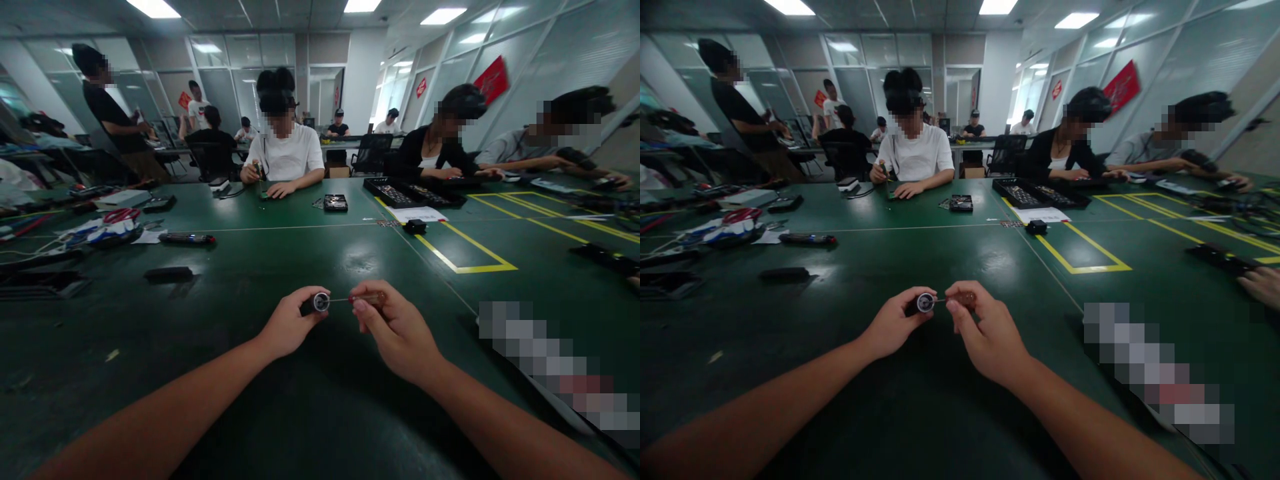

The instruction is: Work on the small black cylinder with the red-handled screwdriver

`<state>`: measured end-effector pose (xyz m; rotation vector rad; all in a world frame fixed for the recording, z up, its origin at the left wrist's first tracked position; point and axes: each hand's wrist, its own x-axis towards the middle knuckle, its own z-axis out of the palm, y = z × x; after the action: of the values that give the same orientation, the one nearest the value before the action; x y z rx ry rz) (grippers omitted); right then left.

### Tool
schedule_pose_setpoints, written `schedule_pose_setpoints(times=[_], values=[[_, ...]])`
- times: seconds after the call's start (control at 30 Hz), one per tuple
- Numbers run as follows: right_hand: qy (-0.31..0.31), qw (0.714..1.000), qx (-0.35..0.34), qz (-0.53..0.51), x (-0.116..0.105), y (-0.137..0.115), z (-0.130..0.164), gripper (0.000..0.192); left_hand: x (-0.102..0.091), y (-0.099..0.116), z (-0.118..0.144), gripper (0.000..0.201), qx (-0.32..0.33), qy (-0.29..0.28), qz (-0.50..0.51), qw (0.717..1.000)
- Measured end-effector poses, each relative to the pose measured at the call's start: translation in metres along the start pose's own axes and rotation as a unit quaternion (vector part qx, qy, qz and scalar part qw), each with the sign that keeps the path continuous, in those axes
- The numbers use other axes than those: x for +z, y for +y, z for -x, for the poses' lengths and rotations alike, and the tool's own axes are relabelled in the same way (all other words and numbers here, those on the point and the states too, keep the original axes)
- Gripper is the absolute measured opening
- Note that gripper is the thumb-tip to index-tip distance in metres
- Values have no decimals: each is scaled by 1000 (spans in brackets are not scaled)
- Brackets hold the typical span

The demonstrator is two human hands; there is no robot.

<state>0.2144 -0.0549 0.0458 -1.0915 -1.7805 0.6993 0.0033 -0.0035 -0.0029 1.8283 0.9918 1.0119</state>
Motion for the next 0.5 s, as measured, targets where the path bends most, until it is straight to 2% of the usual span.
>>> schedule_pose_setpoints(times=[0.07,0.13,0.27,0.37,0.5], values=[[-41,999,-30,-18,0,-2,2,14,0,1,0,35,-1,8,-2,1000],[-54,997,-58,-20,1,-3,2,16,0,2,-1,34,-7,12,-1,1000],[-29,994,-98,-29,3,1,3,47,-1,3,0,35,-18,9,-1,1000],[4,998,-57,-27,5,3,3,56,-1,4,0,35,-15,7,-7,1000],[54,998,28,4,6,1,4,34,0,3,1,35,-6,7,-10,1000]])
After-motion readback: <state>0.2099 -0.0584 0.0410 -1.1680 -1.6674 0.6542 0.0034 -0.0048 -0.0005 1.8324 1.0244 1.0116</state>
